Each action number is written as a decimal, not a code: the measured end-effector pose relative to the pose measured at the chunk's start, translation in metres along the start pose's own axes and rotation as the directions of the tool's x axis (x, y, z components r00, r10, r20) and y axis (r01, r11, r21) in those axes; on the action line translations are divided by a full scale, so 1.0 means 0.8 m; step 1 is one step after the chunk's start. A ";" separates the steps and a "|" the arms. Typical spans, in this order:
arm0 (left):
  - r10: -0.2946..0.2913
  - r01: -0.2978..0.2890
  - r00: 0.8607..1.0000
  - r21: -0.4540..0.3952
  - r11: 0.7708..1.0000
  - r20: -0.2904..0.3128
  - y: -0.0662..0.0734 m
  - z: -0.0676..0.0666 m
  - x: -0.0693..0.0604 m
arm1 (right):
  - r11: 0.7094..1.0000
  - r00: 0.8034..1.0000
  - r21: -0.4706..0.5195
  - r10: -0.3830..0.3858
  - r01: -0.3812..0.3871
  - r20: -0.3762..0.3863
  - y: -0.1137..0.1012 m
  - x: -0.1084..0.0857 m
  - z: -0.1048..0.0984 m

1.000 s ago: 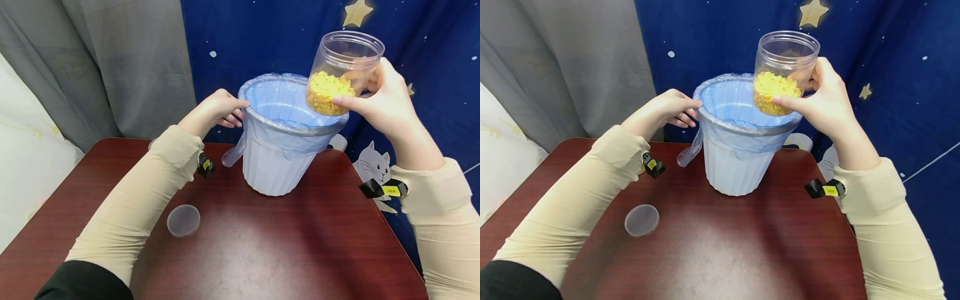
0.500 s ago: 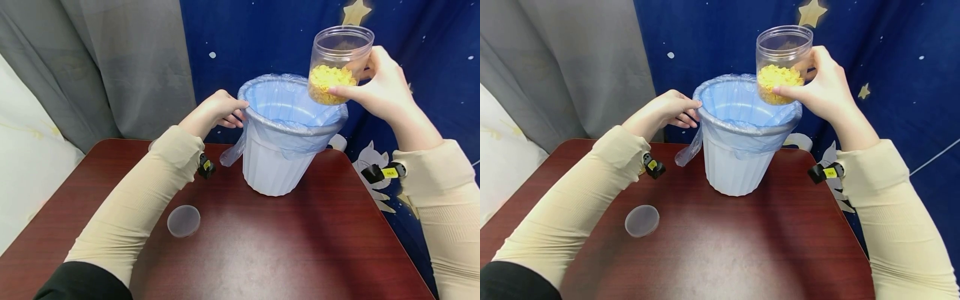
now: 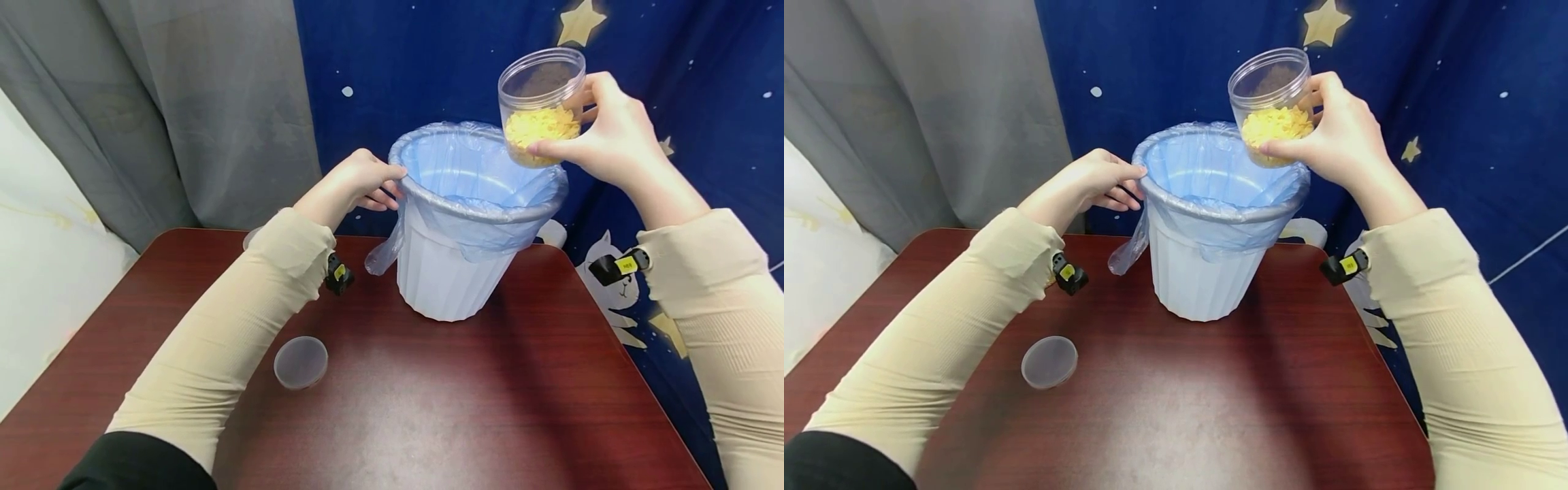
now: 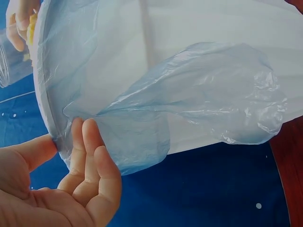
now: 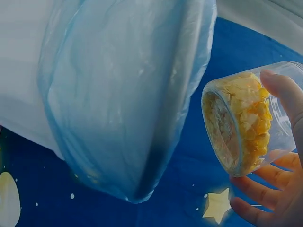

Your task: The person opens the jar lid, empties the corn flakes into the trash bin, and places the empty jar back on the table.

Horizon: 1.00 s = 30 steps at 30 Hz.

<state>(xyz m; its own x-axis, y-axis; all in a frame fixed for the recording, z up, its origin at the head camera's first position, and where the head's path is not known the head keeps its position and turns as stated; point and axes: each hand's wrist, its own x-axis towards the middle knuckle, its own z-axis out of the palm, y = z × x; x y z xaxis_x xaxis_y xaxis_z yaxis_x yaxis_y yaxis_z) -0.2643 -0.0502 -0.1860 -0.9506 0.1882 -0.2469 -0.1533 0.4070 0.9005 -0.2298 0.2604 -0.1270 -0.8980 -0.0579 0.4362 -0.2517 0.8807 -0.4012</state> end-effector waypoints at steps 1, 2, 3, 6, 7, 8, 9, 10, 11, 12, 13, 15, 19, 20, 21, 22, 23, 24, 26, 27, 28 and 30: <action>0.000 0.000 1.000 -0.001 1.000 -0.001 0.000 0.000 0.000 | 1.000 1.000 -0.009 -0.002 0.002 0.004 0.001 0.001 0.001; 0.001 -0.001 1.000 -0.002 1.000 -0.001 0.000 0.001 0.000 | 1.000 1.000 -0.018 -0.003 0.003 0.007 0.002 0.002 0.001; 0.002 -0.002 1.000 -0.003 1.000 -0.001 0.000 0.001 0.001 | 1.000 1.000 -0.027 -0.005 0.005 0.009 0.003 0.003 0.002; 0.003 -0.003 1.000 0.000 1.000 -0.004 0.000 0.001 0.001 | 0.998 1.000 -0.060 -0.008 0.009 0.016 0.005 0.006 0.003; 0.003 -0.003 1.000 0.000 1.000 -0.004 0.000 0.001 0.001 | 0.997 1.000 -0.075 -0.010 0.011 0.017 0.005 0.008 0.003; 0.004 -0.004 1.000 0.000 1.000 -0.005 0.000 0.000 0.001 | 0.996 1.000 -0.090 -0.013 0.014 0.017 0.005 0.009 0.003; 0.005 -0.005 1.000 0.001 1.000 -0.005 0.000 0.000 0.001 | 0.994 1.000 -0.106 -0.016 0.018 0.016 0.004 0.010 0.003; 0.005 -0.005 1.000 0.000 1.000 -0.005 0.000 0.000 0.001 | 0.992 1.000 -0.123 -0.019 0.021 0.016 0.005 0.012 0.003; 0.007 -0.007 1.000 0.000 1.000 -0.005 0.000 0.000 0.001 | 0.990 1.000 -0.140 -0.023 0.024 0.014 0.005 0.014 0.003; 0.008 -0.008 1.000 0.000 1.000 -0.005 -0.001 0.000 0.001 | 0.988 1.000 -0.155 -0.024 0.026 0.015 0.005 0.015 0.003; 0.008 -0.008 1.000 -0.001 1.000 -0.007 -0.001 0.000 0.001 | 0.985 1.000 -0.168 -0.027 0.029 0.017 0.005 0.017 0.003; 0.010 -0.010 1.000 0.002 1.000 -0.010 -0.001 0.000 0.001 | 0.981 0.999 -0.191 -0.031 0.035 0.022 0.006 0.020 0.003; 0.011 -0.011 1.000 0.004 1.000 -0.012 -0.001 0.001 0.001 | 0.969 0.998 -0.239 -0.053 0.059 0.031 0.011 0.022 0.005; 0.011 -0.011 1.000 0.005 1.000 -0.011 -0.001 0.001 0.001 | 0.965 0.998 -0.252 -0.060 0.066 0.032 0.012 0.023 0.006; 0.011 -0.011 1.000 0.005 1.000 -0.011 -0.001 0.002 0.001 | 0.961 0.997 -0.267 -0.068 0.074 0.033 0.013 0.024 0.006; 0.011 -0.011 1.000 0.004 1.000 -0.010 0.000 0.002 0.001 | 0.956 0.997 -0.282 -0.074 0.081 0.035 0.013 0.024 0.007; 0.010 -0.010 1.000 0.005 1.000 -0.010 0.000 0.002 0.001 | 0.951 0.996 -0.296 -0.079 0.087 0.039 0.014 0.025 0.008; 0.009 -0.009 1.000 0.005 1.000 -0.010 0.000 0.002 0.001 | 0.947 0.996 -0.308 -0.082 0.092 0.044 0.014 0.025 0.008; 0.008 -0.008 1.000 0.005 1.000 -0.012 0.000 0.002 0.001 | 0.938 0.995 -0.331 -0.091 0.103 0.052 0.014 0.027 0.010; 0.007 -0.007 1.000 0.006 1.000 -0.012 0.000 0.002 0.001 | 0.933 0.994 -0.344 -0.095 0.109 0.056 0.014 0.028 0.011; 0.006 -0.006 1.000 0.006 1.000 -0.013 0.000 0.002 0.001 | 0.928 0.993 -0.354 -0.099 0.114 0.061 0.014 0.028 0.012; 0.006 -0.006 1.000 0.004 1.000 -0.011 0.001 0.002 0.001 | 0.920 0.992 -0.372 -0.108 0.125 0.066 0.014 0.030 0.013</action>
<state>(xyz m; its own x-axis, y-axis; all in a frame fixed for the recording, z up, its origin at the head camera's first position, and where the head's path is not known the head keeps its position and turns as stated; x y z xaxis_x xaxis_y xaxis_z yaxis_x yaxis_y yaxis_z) -0.2650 -0.0482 -0.1865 -0.9545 0.1807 -0.2372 -0.1462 0.4098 0.9004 -0.2579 0.2642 -0.1297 -0.8874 -0.1839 0.4227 -0.2096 0.9777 -0.0146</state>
